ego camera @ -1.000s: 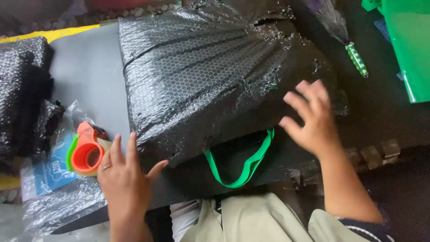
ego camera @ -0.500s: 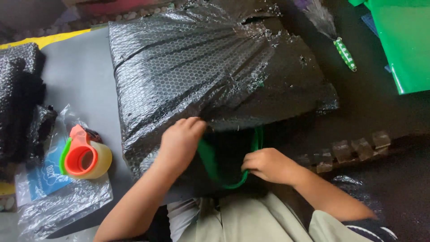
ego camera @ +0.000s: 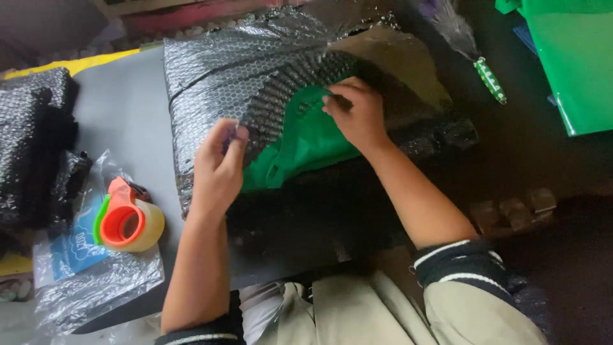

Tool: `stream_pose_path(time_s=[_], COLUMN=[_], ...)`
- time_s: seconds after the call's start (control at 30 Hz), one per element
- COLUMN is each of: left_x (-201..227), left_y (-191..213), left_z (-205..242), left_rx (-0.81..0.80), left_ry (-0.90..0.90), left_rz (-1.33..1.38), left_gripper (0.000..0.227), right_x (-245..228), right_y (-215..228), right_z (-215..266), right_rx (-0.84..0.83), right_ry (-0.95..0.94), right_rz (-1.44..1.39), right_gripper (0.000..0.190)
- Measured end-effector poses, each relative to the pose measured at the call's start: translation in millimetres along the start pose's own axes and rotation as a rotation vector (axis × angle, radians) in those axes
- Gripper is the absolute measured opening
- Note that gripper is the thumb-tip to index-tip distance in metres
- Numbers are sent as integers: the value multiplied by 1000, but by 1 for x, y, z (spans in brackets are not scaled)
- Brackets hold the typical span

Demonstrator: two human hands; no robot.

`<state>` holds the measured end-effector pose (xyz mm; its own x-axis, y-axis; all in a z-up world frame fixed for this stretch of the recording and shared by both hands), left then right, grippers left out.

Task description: The person wraps a rectangular object with black bubble wrap, folds and tucks the edges, and secures the package with clear tape. They then use a green-handled brush to sweep the wrapped surface.

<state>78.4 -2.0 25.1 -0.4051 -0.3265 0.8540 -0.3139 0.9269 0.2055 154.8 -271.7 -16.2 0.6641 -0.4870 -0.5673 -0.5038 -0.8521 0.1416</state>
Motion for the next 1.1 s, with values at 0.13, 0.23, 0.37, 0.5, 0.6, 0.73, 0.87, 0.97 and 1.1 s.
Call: stream_pose_path(time_s=[0.13,0.23,0.37,0.5,0.6,0.73,0.87,0.97,1.1], left_x=[39,55,30,-1,-25,-47,-50,-54,-60], left_y=[-12,-29,-46,-63,-70,-77,-80,-79,-78], left_z=[24,50,77,97,103,110,113,112,117], left_rx=[-52,-189,-302,-351,-372,-327,-313,-286,-207], left_ry=[-238,-469,-665,-775,-775,-879,-924,-907,-900], left_rz=[-93,-152,-357,-588,-717,-730,-743,-754,-840], left_gripper=[12,13,8,2,3,3,12,11,18], right_x=[47,106,133,148,149,128,57,29,92], right_y=[-25,-17,26,75,109,148,169,179,185], right_z=[-12,-7,0,7,11,12,1,-2,45], right_rx=[-188,-210,-184,-148,-124,-73,-150,-285,-326], right_ry=[-31,-45,-311,-572,-756,-996,-973,-795,-833], right_rz=[392,446,234,10,-164,-392,-123,266,470], right_gripper=[16,13,27,44,58,77,84,89,77])
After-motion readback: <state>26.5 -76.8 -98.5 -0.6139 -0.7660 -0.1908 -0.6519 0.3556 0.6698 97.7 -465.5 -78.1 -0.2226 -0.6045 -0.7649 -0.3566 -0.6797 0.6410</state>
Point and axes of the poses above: each hand's wrist, its own z-axis away from the middle knuckle, its own y-axis out of the back of the hand, x = y × z, the point moved 8 cm from there along -z, towards the middle knuckle, and after that the axes turned 14 degrees about x, right-handed, at the moved point
